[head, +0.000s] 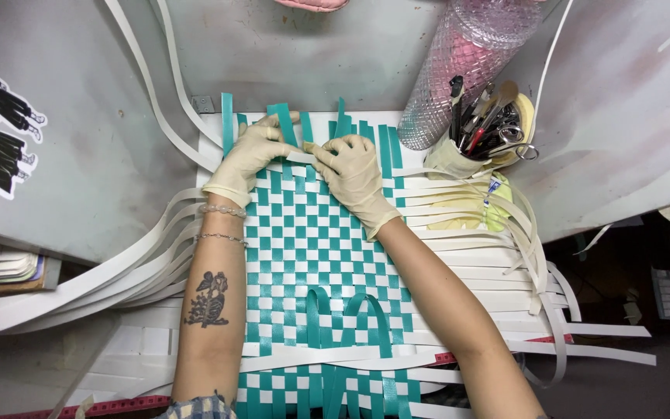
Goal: The person weaves white and teal straps into a checkerboard pattern on a flat surface. They repeatedly interlace the straps by hand, adjusting and tightening the weave to maintain alignment and tension throughout the process.
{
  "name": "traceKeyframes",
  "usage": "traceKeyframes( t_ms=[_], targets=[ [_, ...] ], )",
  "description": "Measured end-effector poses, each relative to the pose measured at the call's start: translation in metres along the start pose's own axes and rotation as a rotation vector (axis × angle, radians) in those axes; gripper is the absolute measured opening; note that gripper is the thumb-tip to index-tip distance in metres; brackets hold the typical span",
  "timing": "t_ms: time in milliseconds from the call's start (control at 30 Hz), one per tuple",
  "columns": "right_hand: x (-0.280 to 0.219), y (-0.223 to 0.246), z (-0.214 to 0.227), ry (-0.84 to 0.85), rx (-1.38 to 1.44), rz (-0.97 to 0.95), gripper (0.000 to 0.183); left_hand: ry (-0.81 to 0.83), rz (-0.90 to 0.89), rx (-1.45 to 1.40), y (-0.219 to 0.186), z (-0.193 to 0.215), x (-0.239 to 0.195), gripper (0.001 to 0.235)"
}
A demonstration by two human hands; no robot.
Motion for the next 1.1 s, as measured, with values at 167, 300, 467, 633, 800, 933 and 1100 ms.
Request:
traceKeyframes(
  t_ms=[167, 300, 467, 633, 800, 933, 1100],
  targets=[
    [-0.001, -0.007, -0.003, 0.027, 0.050, -0.105, 0.020, -0.007, -0.021, -0.073, -0.036, -0.002, -0.010, 0.016],
    [-0.001, -0.015, -0.002, 0.035, 0.135, -0.250, 0.007, 0.011, -0.034, -0.090, -0.026, 0.003, -0.010, 0.014],
    [-0.001, -0.027, -0.006, 0.034, 0.185, -0.385, 0.007, 0.059, -0.058, -0.119, -0.005, 0.007, -0.009, 0.018],
    [0.002, -0.019, -0.006, 0.083, 0.176, -0.263, 0.014, 0.076, -0.045, -0.116, 0.027, 0.004, 0.004, 0.018],
    [0.000, -0.010, -0.004, 0.117, 0.154, -0.179, 0.022, 0.028, -0.031, 0.012, 0.042, 0.000, 0.008, 0.022],
    [-0.002, -0.013, -0.006, 0.155, 0.254, -0.239, 0.033, 0.033, -0.010, 0.165, 0.061, 0.009, 0.015, 0.023],
    [-0.004, -0.022, -0.011, 0.153, 0.284, -0.295, 0.034, 0.041, -0.018, 0.279, 0.064, 0.017, 0.018, 0.017]
  ],
)
Point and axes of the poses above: each hand's wrist, its own x-axis towards the middle knuckle, its own z-axis out of the back of the hand, y = z × x, the point moved 6 cm from there along x, towards the middle knuckle, and after that the axes turned 13 degrees about -z, right-handed, at the moved point
